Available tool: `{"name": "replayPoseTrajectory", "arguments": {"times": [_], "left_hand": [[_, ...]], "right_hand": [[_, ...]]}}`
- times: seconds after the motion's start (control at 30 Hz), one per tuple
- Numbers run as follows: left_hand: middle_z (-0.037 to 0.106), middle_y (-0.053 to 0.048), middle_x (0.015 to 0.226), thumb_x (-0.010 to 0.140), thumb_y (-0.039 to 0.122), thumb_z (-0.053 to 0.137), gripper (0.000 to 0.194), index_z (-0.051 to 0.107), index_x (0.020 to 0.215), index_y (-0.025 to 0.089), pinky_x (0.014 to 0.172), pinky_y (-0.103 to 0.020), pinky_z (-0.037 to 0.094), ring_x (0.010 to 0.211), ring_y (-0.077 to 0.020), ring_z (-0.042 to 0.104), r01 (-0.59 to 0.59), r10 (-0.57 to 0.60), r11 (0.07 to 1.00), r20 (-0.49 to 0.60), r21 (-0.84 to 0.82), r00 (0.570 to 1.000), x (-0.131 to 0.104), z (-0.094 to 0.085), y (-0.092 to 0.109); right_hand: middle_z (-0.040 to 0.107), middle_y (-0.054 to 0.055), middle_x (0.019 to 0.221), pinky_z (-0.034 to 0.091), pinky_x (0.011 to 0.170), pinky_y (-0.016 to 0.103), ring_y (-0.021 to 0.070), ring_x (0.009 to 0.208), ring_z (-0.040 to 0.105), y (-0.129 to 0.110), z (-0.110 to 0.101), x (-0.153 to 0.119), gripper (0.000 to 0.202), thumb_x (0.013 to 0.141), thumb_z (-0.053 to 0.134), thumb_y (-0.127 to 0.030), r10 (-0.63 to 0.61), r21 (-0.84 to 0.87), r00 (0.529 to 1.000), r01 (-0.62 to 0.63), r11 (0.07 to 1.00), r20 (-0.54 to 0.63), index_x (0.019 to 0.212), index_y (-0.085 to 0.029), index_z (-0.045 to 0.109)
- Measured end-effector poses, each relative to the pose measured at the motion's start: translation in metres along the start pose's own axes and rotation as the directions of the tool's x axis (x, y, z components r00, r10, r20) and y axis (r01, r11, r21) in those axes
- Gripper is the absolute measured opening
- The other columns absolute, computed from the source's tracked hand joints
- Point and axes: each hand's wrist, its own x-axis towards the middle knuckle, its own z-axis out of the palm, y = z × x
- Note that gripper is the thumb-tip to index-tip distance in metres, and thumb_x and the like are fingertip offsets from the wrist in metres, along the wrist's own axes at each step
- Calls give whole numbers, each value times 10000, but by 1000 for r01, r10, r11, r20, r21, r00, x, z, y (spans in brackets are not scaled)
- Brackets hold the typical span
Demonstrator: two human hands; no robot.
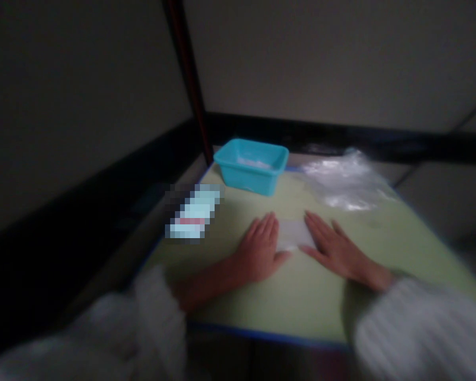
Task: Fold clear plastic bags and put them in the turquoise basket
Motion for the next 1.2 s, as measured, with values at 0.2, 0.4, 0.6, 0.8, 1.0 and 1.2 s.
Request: {"name": "replayPoseTrajectory", "arguments": {"times": [0.2, 0.4, 0.6, 0.8, 1.0, 1.2], "left_hand": [[233, -225, 1479, 900, 530, 318, 713, 324, 1364, -11, 1132, -437, 172, 1393, -289, 198, 16, -16, 1000, 16, -12, 1000, 0, -3, 1], [234, -222, 1480, 900, 525, 321, 705, 329, 1362, -7, 1139, -425, 156, 1396, -283, 189, 8, -8, 1000, -9, -26, 1000, -1, 1, 0], [172, -218, 1499, 865, 536, 391, 762, 262, 1401, 10, 1140, -454, 126, 1409, -292, 124, 28, -28, 995, 0, -94, 1000, -1, -1, -2], [110, -162, 1529, 782, 429, 514, 794, 207, 1433, 92, 1134, -500, 73, 1420, -279, 59, 12, -4, 986, 50, -165, 999, 2, -9, -6], [168, -140, 1525, 754, 264, 469, 731, 226, 1427, 118, 1130, -513, 59, 1418, -251, 100, -48, 63, 982, 76, -184, 995, 4, -18, -17], [205, -137, 1516, 708, 179, 443, 721, 270, 1405, 117, 1122, -527, 86, 1413, -242, 126, -59, 87, 980, 143, -191, 986, 6, -33, -30]], "right_hand": [[235, 139, 1505, 208, 1079, 569, 280, 1374, 238, 3, 0, -1, 756, 897, 259, -619, 14, 12, 1000, -14, 1000, 17, 1485, -195, 46], [232, 145, 1505, 204, 1087, 552, 272, 1380, 223, 11, -2, -5, 786, 876, 274, -646, 65, 26, 998, -65, 998, 27, 1482, -173, 113], [328, 149, 1472, 212, 1087, 552, 299, 1343, 314, 26, -8, -2, 693, 875, 378, -588, 31, 203, 998, -41, 978, 53, 1429, -179, 297], [597, 116, 1198, 427, 950, 451, 246, 1075, 570, 34, -13, 9, 362, 937, 330, -408, 108, 588, 989, -25, 809, -106, 1183, -197, 491], [608, 115, 1117, 434, 920, 443, 243, 1028, 570, 32, -16, 13, 282, 926, 349, -351, 73, 623, 987, 31, 782, -140, 1084, -183, 511], [629, 96, 1026, 468, 847, 406, 226, 929, 599, 27, -23, 11, 262, 922, 368, -354, 100, 630, 988, -1, 777, -121, 1061, -184, 510]]}}
